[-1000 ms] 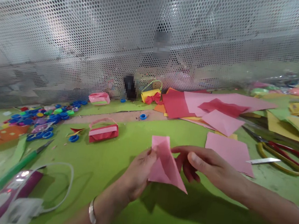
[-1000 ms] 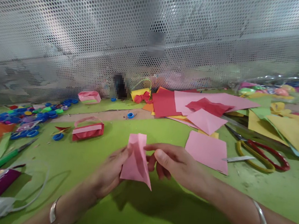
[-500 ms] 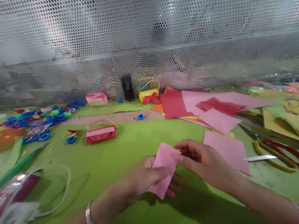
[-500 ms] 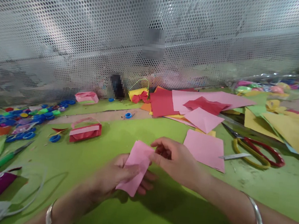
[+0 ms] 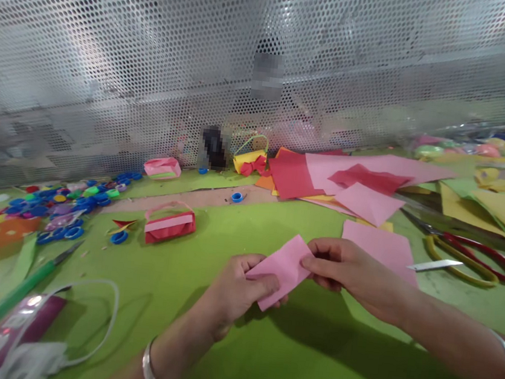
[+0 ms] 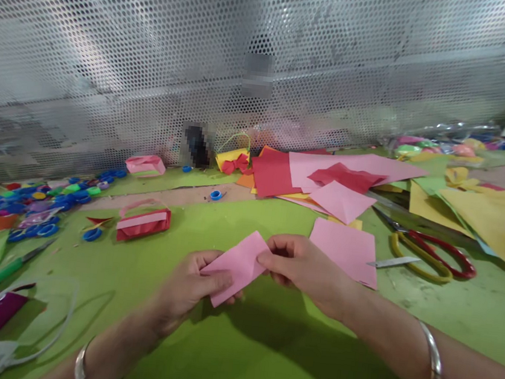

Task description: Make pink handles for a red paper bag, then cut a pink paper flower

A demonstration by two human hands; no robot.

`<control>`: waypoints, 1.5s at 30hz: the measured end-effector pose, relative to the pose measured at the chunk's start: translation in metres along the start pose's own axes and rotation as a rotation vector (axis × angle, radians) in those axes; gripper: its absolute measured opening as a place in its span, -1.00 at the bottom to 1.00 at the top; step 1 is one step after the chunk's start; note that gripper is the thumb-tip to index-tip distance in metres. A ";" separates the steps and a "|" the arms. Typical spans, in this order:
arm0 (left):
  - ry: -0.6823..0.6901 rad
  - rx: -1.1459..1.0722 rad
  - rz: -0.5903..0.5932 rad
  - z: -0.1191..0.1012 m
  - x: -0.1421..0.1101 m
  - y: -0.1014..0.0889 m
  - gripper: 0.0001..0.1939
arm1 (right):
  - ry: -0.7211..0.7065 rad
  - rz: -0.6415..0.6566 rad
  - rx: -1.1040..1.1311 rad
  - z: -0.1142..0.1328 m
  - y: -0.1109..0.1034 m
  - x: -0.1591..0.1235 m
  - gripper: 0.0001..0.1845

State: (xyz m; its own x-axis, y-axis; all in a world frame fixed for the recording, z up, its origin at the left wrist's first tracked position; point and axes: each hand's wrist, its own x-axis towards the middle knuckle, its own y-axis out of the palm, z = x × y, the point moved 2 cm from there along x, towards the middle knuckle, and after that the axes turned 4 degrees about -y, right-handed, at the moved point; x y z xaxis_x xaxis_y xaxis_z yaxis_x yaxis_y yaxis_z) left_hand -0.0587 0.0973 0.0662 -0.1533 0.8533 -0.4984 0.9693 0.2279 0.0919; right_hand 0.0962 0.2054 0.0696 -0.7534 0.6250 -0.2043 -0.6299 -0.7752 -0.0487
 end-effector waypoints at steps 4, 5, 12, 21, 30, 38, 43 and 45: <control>0.046 0.008 0.008 0.000 0.001 0.000 -0.69 | 0.021 0.062 0.019 0.001 0.001 -0.001 -0.74; 0.060 0.013 0.011 0.000 0.002 0.000 -0.71 | 0.018 0.076 0.031 0.001 0.001 -0.002 -0.74; 0.070 -0.071 -0.029 -0.004 -0.002 -0.001 -0.30 | 0.005 0.051 0.140 0.002 0.002 -0.004 -0.71; 0.196 -0.029 0.068 -0.009 -0.007 0.010 -0.28 | 0.108 0.005 0.431 -0.005 0.008 -0.004 -0.55; 0.269 0.192 0.004 -0.011 -0.009 0.014 -0.30 | 0.155 0.024 0.403 -0.010 0.021 -0.009 -0.43; 0.260 0.153 -0.100 -0.011 -0.007 0.014 -0.82 | -0.186 0.011 -0.083 0.002 0.019 -0.011 -0.63; 0.259 0.083 -0.205 -0.007 -0.005 0.009 -0.82 | -0.437 -0.048 -0.441 0.009 0.017 -0.016 -0.82; 0.264 0.067 -0.198 -0.007 -0.005 0.010 -0.81 | -0.401 -0.088 -0.481 0.006 0.017 -0.016 -0.79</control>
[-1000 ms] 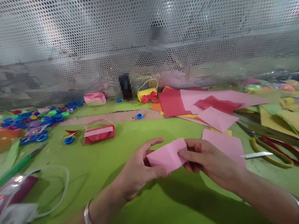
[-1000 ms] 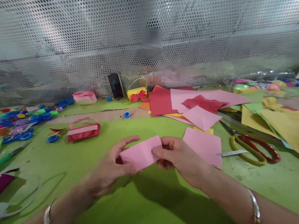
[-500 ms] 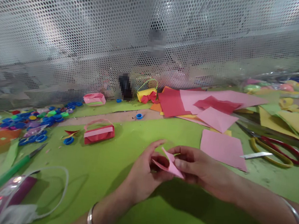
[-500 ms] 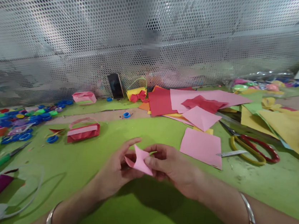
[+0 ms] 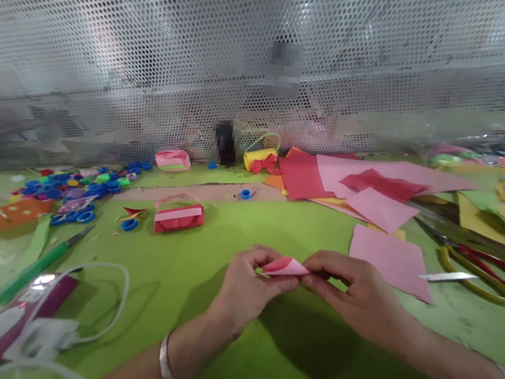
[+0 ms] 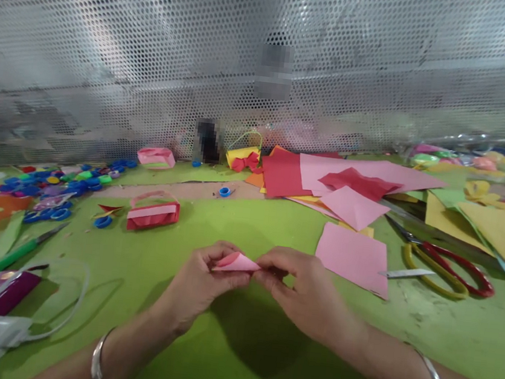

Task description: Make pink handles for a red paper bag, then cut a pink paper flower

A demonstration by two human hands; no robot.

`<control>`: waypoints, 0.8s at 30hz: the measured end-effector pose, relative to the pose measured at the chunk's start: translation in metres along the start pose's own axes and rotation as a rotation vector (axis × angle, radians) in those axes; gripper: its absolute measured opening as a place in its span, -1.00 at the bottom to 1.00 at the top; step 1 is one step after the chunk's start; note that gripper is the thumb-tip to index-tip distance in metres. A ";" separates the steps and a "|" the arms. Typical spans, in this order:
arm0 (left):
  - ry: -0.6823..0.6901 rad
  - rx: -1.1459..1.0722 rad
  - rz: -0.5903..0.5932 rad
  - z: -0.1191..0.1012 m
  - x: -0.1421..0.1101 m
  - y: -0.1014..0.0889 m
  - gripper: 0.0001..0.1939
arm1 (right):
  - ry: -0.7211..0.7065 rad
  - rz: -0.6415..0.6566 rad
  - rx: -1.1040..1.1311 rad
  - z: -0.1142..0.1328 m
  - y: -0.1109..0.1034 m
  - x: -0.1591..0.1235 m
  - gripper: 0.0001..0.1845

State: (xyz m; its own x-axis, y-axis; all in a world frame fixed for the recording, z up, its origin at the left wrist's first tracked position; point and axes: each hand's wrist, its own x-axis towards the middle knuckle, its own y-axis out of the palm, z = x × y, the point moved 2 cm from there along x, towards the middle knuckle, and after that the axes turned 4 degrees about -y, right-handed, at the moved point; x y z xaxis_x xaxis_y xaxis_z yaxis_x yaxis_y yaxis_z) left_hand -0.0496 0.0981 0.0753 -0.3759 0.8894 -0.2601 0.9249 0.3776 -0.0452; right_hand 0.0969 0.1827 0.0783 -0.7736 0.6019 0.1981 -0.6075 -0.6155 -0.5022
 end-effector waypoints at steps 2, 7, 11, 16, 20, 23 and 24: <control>-0.018 -0.031 0.037 -0.001 -0.001 0.003 -0.81 | 0.074 -0.007 0.030 -0.003 0.001 -0.001 -0.74; -0.137 -0.113 0.117 -0.004 -0.002 0.007 -0.81 | 0.261 -0.005 0.304 -0.008 0.001 0.001 -0.63; -0.106 0.005 0.142 -0.002 -0.002 0.007 -0.88 | 0.237 0.062 0.208 -0.004 0.000 0.004 -0.66; -0.099 0.193 0.174 0.002 -0.003 0.006 -0.91 | 0.141 0.049 0.090 -0.001 -0.004 0.005 -0.69; -0.134 0.161 0.206 0.004 -0.004 0.004 -0.79 | 0.142 -0.046 0.094 -0.004 -0.005 0.004 -0.68; -0.209 0.126 0.274 0.005 -0.005 0.006 -0.82 | 0.148 -0.102 0.080 -0.006 -0.005 0.004 -0.69; -0.230 0.108 0.291 0.004 -0.006 0.007 -0.85 | 0.147 -0.113 0.070 -0.007 -0.005 0.004 -0.69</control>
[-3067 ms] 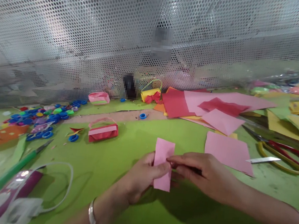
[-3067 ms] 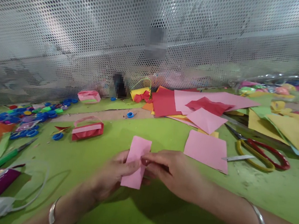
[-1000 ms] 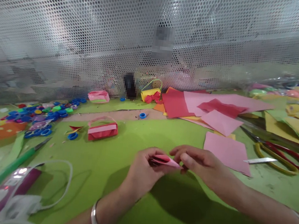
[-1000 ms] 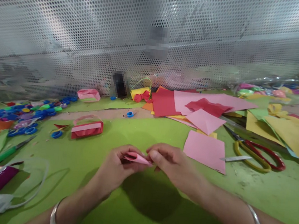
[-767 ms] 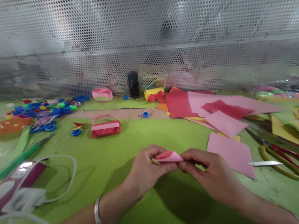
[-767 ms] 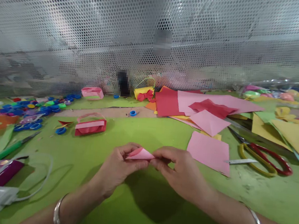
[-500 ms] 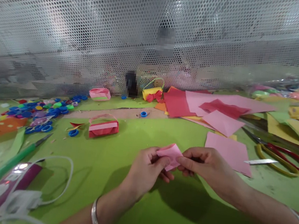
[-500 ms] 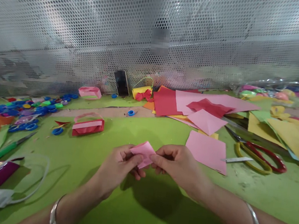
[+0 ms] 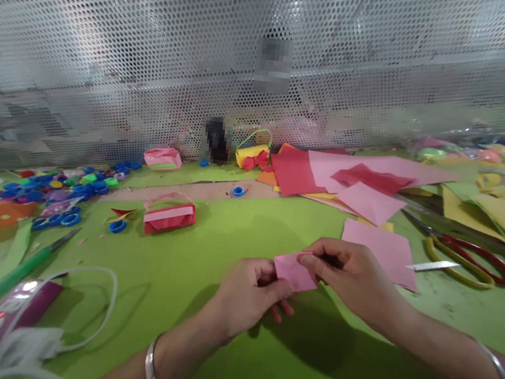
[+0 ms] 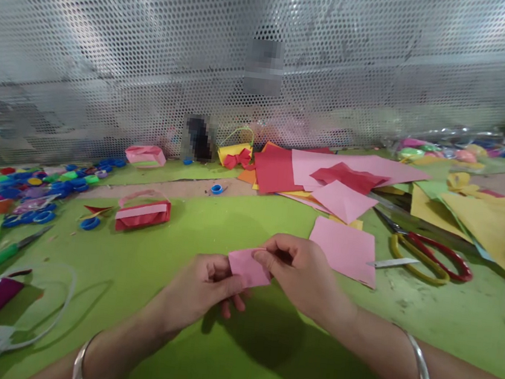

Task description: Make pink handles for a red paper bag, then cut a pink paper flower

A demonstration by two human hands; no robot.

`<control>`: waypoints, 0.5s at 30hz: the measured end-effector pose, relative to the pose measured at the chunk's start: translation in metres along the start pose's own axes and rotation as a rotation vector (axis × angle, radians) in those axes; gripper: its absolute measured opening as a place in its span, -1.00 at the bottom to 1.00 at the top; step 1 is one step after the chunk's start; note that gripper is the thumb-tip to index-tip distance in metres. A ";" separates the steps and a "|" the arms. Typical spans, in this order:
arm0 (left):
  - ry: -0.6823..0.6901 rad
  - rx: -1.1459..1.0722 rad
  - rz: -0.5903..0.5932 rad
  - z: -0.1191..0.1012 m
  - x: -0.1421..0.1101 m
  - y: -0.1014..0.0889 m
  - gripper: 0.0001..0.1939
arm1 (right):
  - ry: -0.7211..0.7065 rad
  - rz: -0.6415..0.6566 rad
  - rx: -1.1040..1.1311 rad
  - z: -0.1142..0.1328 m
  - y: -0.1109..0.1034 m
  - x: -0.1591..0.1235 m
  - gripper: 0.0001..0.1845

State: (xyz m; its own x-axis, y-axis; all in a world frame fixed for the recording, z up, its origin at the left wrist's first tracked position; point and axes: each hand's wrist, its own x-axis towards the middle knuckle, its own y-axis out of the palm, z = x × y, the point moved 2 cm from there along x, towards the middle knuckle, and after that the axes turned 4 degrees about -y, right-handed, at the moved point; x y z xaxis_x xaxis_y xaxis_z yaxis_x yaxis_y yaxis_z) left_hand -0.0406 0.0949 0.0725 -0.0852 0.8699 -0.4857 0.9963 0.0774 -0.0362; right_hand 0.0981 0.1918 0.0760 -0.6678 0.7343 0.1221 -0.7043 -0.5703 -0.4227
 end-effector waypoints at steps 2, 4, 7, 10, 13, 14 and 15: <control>-0.009 -0.064 0.020 -0.002 -0.001 0.003 -0.88 | -0.002 -0.022 -0.008 0.000 0.000 0.000 -0.68; 0.009 -0.141 0.007 -0.005 -0.002 0.004 -0.90 | 0.003 -0.014 0.005 0.001 0.001 0.001 -0.67; 0.059 -0.189 -0.026 -0.006 -0.002 0.002 -0.88 | 0.056 0.128 0.087 0.003 0.004 0.001 -0.68; 0.078 -0.220 -0.023 -0.001 0.000 -0.001 -0.85 | 0.117 0.235 0.110 0.005 0.006 -0.002 -0.60; 0.074 -0.263 0.043 0.002 0.001 -0.001 -0.76 | 0.133 0.203 0.111 0.007 0.005 -0.005 -0.57; 0.066 -0.268 0.064 0.001 0.001 0.000 -0.73 | 0.126 0.198 0.122 0.008 0.005 -0.005 -0.58; 0.057 -0.263 0.079 0.000 0.001 0.001 -0.71 | 0.118 0.199 0.130 0.008 0.006 -0.006 -0.59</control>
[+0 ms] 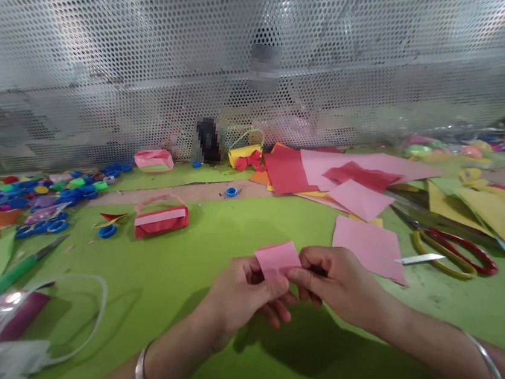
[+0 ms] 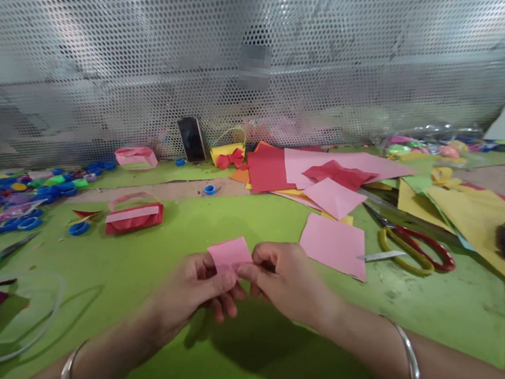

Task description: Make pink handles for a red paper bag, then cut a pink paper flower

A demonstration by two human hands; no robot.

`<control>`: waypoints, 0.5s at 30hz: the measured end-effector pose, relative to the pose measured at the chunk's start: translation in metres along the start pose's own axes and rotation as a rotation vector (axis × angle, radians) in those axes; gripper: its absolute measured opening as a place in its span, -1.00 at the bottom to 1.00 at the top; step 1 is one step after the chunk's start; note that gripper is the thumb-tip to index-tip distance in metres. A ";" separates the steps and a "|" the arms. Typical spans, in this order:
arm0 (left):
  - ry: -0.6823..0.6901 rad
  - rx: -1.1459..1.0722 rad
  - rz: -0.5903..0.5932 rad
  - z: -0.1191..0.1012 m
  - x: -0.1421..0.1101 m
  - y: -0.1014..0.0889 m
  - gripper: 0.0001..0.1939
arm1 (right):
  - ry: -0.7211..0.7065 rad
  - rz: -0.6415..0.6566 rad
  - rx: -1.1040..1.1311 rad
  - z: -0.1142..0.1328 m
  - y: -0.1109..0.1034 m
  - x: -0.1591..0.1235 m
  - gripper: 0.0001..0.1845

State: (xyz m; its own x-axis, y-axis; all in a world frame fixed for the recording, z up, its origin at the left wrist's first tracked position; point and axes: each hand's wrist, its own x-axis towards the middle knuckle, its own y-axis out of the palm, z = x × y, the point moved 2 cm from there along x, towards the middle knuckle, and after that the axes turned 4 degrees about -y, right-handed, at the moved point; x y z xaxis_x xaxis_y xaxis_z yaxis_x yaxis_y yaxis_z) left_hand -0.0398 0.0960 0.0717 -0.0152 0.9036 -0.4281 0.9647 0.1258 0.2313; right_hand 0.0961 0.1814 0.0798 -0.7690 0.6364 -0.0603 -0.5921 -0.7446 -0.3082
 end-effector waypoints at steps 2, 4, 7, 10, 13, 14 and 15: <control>0.000 0.042 0.008 -0.003 0.000 0.003 -0.73 | 0.001 0.023 0.017 -0.001 0.001 0.001 -0.62; 0.025 0.127 -0.014 -0.007 -0.001 0.004 -0.78 | 0.021 0.065 0.029 -0.004 0.003 0.002 -0.67; 0.056 0.302 -0.101 -0.010 -0.001 0.001 -0.83 | -0.041 0.041 -0.092 -0.005 0.003 0.005 -0.77; 0.019 0.457 -0.149 -0.009 -0.002 -0.004 -0.81 | -0.148 -0.037 -0.286 -0.001 0.001 0.005 -0.77; -0.031 0.541 -0.164 -0.010 -0.003 -0.009 -0.76 | -0.159 0.026 -0.277 0.003 -0.001 0.006 -0.73; -0.002 0.570 -0.203 -0.013 -0.004 -0.011 -0.77 | -0.152 0.047 -0.252 0.003 -0.001 0.008 -0.74; 0.035 0.599 -0.236 -0.015 -0.005 -0.012 -0.80 | -0.131 0.071 -0.211 0.003 -0.002 0.009 -0.74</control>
State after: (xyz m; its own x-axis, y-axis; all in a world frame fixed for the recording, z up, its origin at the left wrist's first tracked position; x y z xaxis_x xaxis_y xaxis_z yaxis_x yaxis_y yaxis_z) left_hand -0.0553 0.0964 0.0844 -0.2436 0.8936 -0.3771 0.9138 0.0811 -0.3981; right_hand 0.0897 0.1883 0.0829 -0.8399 0.5418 0.0305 -0.4822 -0.7194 -0.5000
